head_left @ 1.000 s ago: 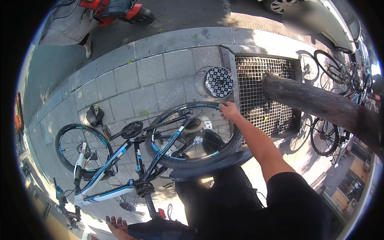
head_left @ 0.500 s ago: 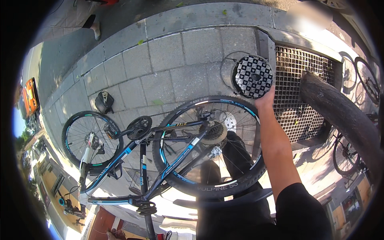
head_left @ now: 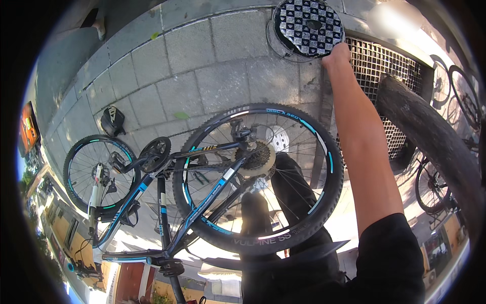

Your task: The person repairs a bicycle's brake cable on a sidewalk. They use pliers and an Allen key to cut, thread, and tighten the cable, then test the brake lever.

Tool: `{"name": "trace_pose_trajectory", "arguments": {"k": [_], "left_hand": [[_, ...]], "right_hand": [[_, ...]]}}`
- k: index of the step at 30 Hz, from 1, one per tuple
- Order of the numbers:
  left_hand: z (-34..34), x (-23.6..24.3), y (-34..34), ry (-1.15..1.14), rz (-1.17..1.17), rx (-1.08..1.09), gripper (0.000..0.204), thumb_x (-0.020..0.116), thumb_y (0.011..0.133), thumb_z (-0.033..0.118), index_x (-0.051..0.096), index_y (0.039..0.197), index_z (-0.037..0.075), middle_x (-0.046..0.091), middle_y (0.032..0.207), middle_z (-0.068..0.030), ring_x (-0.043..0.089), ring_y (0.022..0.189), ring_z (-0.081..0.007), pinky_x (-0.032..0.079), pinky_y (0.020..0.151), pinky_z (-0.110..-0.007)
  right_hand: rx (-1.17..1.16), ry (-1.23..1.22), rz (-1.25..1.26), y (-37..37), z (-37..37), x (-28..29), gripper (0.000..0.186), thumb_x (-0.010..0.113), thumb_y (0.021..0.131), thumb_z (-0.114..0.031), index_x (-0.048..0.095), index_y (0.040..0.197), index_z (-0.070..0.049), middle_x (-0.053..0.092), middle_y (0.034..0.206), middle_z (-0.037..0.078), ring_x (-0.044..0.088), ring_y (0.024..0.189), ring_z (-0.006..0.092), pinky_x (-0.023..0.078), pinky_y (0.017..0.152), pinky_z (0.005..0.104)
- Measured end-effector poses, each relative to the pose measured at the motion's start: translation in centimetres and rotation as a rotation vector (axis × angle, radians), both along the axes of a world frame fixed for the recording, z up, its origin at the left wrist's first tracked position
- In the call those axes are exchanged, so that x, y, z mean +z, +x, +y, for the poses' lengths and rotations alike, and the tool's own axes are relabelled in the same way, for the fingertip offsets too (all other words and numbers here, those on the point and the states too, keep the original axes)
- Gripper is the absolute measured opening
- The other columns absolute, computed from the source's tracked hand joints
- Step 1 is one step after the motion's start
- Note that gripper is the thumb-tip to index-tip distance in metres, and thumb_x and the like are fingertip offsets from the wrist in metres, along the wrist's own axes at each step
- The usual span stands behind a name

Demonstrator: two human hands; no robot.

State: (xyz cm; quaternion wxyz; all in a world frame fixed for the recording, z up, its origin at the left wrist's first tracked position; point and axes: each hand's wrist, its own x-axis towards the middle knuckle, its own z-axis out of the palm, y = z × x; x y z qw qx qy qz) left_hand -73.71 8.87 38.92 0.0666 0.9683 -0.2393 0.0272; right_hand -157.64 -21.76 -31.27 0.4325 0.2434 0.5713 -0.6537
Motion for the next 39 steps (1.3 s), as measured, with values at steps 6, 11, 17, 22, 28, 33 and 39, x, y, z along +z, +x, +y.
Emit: {"name": "trace_pose_trajectory", "arguments": {"k": [6, 11, 17, 22, 28, 33, 39], "left_hand": [[-0.4, -0.5, 0.5, -0.137, 0.245, 0.041, 0.043, 0.053, 0.109, 0.036, 0.066, 0.127, -0.001, 0.072, 0.098, -0.014, 0.067, 0.078, -0.0241, 0.055, 0.067, -0.035], [-0.8, -0.5, 2.1, -0.156, 0.281, 0.063, 0.046, 0.052, 0.11, 0.042, 0.064, 0.134, 0.005, 0.067, 0.093, -0.0081, 0.061, 0.073, -0.0183, 0.05, 0.064, -0.029], [1.5, -2.4, -0.4, -0.238, 0.275, 0.174, 0.05, 0.052, 0.11, 0.048, 0.063, 0.138, 0.008, 0.063, 0.085, -0.0039, 0.057, 0.065, -0.0134, 0.047, 0.059, -0.024], [-1.9, -4.0, -2.4, -0.396, 0.394, 0.115, 0.045, 0.049, 0.113, 0.039, 0.057, 0.141, 0.004, 0.07, 0.105, -0.0053, 0.069, 0.069, -0.0171, 0.055, 0.057, -0.029], [-1.5, -4.2, -5.7, -0.451, 0.434, 0.154, 0.044, 0.047, 0.114, 0.034, 0.057, 0.143, 0.003, 0.068, 0.104, -0.0065, 0.071, 0.072, -0.0186, 0.057, 0.057, -0.03], [-2.3, -4.4, -6.6, -0.564, 0.517, 0.117, 0.046, 0.048, 0.113, 0.03, 0.056, 0.143, -0.003, 0.066, 0.105, -0.0131, 0.071, 0.073, -0.0222, 0.058, 0.059, -0.033], [0.2, -4.5, -6.9, -0.903, 0.722, 0.193, 0.043, 0.049, 0.114, 0.032, 0.054, 0.14, -0.001, 0.063, 0.103, -0.0078, 0.068, 0.075, -0.0191, 0.055, 0.066, -0.033]], "right_hand": [[0.402, 0.364, 0.002, -0.1, 4.3, 5.0, 0.051, 0.036, 0.11, -0.036, 0.059, 0.135, 0.002, 0.068, 0.127, 0.021, 0.07, 0.11, 0.0369, 0.059, 0.086, 0.0548], [0.927, 0.561, 0.202, -2.2, 11.3, 10.4, 0.051, 0.059, 0.105, -0.038, 0.057, 0.139, -0.001, 0.071, 0.111, 0.013, 0.072, 0.081, 0.0218, 0.058, 0.065, 0.037], [0.764, 0.787, 0.569, -11.8, 25.2, 16.8, 0.062, 0.066, 0.1, -0.03, 0.044, 0.151, -0.003, 0.07, 0.095, 0.011, 0.066, 0.06, 0.0179, 0.05, 0.047, 0.0325], [0.697, 0.997, 0.477, -19.5, 44.8, 20.4, 0.047, 0.064, 0.102, -0.034, 0.053, 0.139, -0.008, 0.067, 0.083, 0.005, 0.061, 0.054, 0.0144, 0.04, 0.04, 0.0312], [1.007, 1.029, 0.067, -8.5, 54.2, 26.7, 0.04, 0.056, 0.105, -0.034, 0.052, 0.137, -0.011, 0.064, 0.086, 0.008, 0.064, 0.053, 0.0208, 0.041, 0.037, 0.0329], [1.258, 0.976, -0.068, 2.5, 57.0, 30.6, 0.053, 0.058, 0.104, -0.03, 0.046, 0.148, -0.003, 0.066, 0.087, 0.011, 0.066, 0.055, 0.0234, 0.049, 0.044, 0.0369], [1.434, 0.854, 0.02, 9.1, 55.4, 33.9, 0.034, 0.058, 0.103, -0.027, 0.057, 0.128, -0.003, 0.068, 0.087, 0.013, 0.07, 0.058, 0.027, 0.056, 0.047, 0.0395]]}}
